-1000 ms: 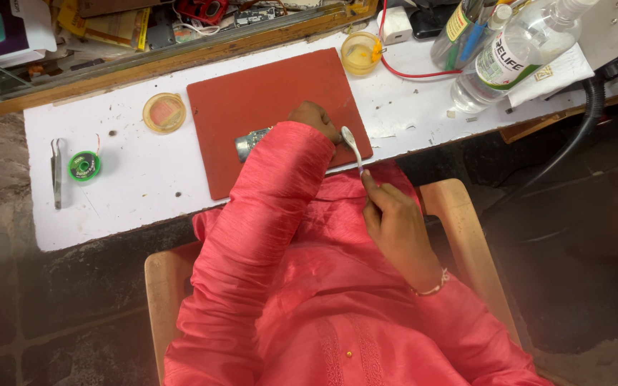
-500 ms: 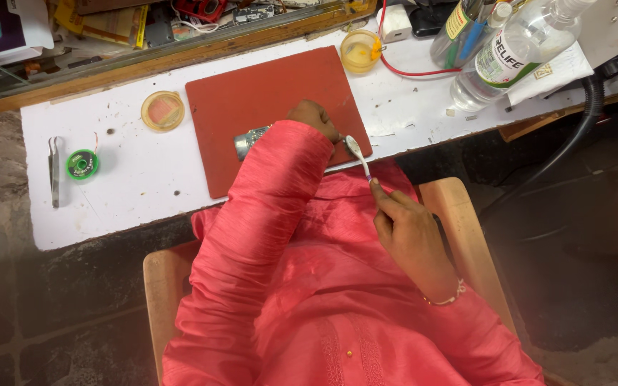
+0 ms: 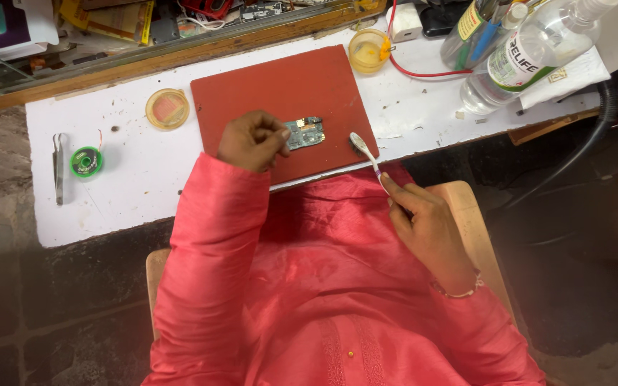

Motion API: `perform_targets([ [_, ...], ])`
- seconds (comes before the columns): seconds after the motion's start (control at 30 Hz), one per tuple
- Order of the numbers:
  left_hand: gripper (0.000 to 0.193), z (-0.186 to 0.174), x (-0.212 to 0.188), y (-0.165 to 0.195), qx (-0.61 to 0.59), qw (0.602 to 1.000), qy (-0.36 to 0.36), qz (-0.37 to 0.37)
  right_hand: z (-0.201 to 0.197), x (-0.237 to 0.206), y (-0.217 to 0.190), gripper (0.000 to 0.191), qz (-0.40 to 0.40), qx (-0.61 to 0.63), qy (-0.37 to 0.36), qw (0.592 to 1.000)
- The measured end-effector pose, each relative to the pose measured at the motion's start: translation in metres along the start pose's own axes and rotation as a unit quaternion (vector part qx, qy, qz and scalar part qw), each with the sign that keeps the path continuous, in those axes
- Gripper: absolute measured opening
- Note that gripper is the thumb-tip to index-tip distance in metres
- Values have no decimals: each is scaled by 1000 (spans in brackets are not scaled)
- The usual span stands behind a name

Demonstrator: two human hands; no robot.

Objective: The person works on a small circuit board placed on a red mat. They use a soldering iron and tweezers to apply solder to specific points, then brush the board with a toothbrush. Finally, they use a hot air gun to heat the board while holding it with tweezers.

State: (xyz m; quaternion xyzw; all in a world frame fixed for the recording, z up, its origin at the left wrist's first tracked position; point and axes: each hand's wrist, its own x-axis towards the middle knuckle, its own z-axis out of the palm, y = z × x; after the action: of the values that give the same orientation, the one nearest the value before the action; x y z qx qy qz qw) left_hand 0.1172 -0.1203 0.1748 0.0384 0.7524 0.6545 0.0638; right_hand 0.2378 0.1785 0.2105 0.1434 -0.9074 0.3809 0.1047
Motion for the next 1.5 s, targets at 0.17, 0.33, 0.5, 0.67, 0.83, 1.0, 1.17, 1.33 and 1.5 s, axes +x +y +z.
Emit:
perform_targets([
  [0.17, 9, 2, -14, -22, 28, 998, 43, 46, -3, 3, 3, 43, -1, -11, -5, 1000],
  [0.33, 9, 3, -16, -30, 8, 997, 68, 37, -7, 7, 3, 44, -2, -28, -15, 999],
  [0.5, 7, 5, -18, -28, 17, 997, 66, 41, -11, 10, 2, 43, 8, -9, -24, 1000],
  [0.67, 6, 10, -18, -23, 52, 994, 79, 56, -15, 13, 2, 42, 22, 29, -38, 999],
  [0.83, 6, 11, -19, -20, 65, 994, 82, 39, -15, 13, 4, 41, 73, 88, -52, 992],
  [1.0, 6, 11, -19, -17, 58, 994, 78, 47, -14, 12, 8, 39, 55, 104, -46, 992],
  [1.17, 6, 13, -21, -8, 121, 988, 89, 27, -17, 12, 7, 39, 81, 109, -35, 990],
  [1.33, 8, 23, -27, 1, 216, 967, 123, 57, -25, 12, 5, 38, 45, 79, -31, 995],
  [1.5, 9, 55, -30, 4, 206, 957, 88, 182, -19, 7, 2, 41, 62, 90, -27, 994],
])
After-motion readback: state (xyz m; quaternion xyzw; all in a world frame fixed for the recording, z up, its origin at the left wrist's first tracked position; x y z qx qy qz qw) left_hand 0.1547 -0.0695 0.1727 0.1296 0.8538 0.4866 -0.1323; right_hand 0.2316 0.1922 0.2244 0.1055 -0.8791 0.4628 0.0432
